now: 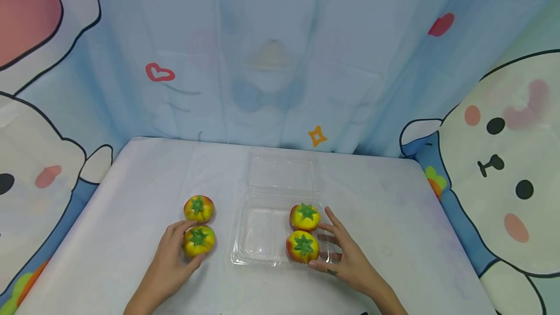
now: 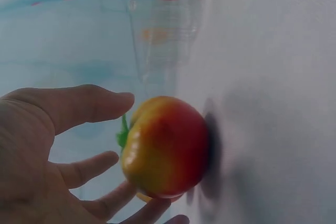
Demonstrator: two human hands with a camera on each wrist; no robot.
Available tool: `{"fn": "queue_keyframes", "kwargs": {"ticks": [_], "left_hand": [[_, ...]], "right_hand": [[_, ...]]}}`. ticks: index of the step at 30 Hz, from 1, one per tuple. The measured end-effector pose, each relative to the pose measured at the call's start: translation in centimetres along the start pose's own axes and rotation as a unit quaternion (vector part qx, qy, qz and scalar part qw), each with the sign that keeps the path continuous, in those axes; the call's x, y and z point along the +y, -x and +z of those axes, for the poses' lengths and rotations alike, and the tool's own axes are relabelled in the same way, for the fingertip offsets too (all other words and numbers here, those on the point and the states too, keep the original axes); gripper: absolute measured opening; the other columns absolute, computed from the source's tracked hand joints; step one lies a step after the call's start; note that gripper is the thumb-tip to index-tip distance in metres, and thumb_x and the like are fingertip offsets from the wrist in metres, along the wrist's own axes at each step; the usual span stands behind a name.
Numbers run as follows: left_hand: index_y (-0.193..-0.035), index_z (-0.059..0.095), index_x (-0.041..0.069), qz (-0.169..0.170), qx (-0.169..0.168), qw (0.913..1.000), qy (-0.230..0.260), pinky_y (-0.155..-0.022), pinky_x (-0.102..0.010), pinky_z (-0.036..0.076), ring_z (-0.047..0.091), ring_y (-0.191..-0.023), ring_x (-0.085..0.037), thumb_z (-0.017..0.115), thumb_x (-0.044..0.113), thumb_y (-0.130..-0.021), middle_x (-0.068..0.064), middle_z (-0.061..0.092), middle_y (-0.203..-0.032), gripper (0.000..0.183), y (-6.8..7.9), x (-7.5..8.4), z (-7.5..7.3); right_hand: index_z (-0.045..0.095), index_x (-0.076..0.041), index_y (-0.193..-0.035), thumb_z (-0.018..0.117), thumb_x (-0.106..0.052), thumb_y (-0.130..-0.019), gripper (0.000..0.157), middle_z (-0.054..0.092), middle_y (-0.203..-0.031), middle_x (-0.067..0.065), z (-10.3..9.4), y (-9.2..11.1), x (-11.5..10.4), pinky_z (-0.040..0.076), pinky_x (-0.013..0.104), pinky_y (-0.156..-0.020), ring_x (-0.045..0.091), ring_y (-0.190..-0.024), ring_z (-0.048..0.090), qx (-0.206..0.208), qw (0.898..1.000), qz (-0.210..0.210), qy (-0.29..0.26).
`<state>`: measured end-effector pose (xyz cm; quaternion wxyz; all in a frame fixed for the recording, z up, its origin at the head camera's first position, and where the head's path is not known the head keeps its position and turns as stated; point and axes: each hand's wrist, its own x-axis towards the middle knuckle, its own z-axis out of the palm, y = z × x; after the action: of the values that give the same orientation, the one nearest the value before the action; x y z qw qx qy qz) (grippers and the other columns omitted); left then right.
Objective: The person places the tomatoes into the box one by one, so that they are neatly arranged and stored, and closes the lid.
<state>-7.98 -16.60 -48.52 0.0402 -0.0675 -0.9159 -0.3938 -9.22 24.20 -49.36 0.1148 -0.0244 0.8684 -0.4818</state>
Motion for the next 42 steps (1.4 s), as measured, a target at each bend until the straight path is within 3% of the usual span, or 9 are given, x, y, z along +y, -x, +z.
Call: {"fn": "queue_keyframes", "kwargs": {"ticks": [8, 19, 31, 42], "left_hand": [[-0.148, 0.052, 0.013, -0.030, -0.013, 0.9992, 0.023, -0.110, -0.060, 0.054, 0.058, -0.131, -0.036, 0.087, 0.009, -0.085, -0.019, 0.052, -0.145, 0.072, -0.1, -0.6, 0.4], [-0.146, 0.051, 0.008, -0.060, -0.026, 0.9978, 0.005, -0.114, -0.058, 0.052, 0.058, -0.132, -0.034, 0.084, 0.009, -0.087, -0.017, 0.054, -0.143, 0.067, -0.4, -0.8, 0.9], [-0.143, 0.055, 0.010, -0.045, 0.000, 0.9988, -0.020, -0.096, -0.042, 0.058, 0.062, -0.119, -0.024, 0.086, 0.013, -0.084, -0.012, 0.059, -0.140, 0.067, -0.4, -0.3, 0.6], [-0.143, 0.056, 0.013, -0.012, 0.001, 0.9999, -0.003, -0.097, -0.045, 0.060, 0.063, -0.123, -0.024, 0.086, 0.012, -0.085, -0.009, 0.059, -0.140, 0.066, -0.7, 1.0, 0.0]], "right_hand": [[0.049, -0.024, -0.154, 0.095, -0.036, -0.078, 0.090, 0.004, -0.182, -0.003, -0.1, 0.0, 0.1, 0.065, 0.038, -0.094, 0.044, -0.142, 0.056, 0.000, 1.000, -0.005, 0.004], [0.049, -0.026, -0.155, 0.096, -0.036, -0.077, 0.092, 0.004, -0.181, -0.004, 0.0, -0.1, 0.0, 0.066, 0.034, -0.093, 0.041, -0.141, 0.057, -0.005, 1.000, -0.009, -0.009], [0.045, -0.026, -0.158, 0.096, -0.036, -0.076, 0.097, 0.004, -0.181, -0.003, 0.0, -0.2, 0.1, 0.066, 0.035, -0.093, 0.041, -0.140, 0.057, -0.005, 1.000, -0.009, -0.013], [0.045, -0.027, -0.158, 0.096, -0.037, -0.076, 0.096, 0.004, -0.181, -0.004, 0.0, 0.0, 0.0, 0.066, 0.035, -0.093, 0.040, -0.140, 0.057, -0.002, 1.000, 0.002, -0.009]]}}
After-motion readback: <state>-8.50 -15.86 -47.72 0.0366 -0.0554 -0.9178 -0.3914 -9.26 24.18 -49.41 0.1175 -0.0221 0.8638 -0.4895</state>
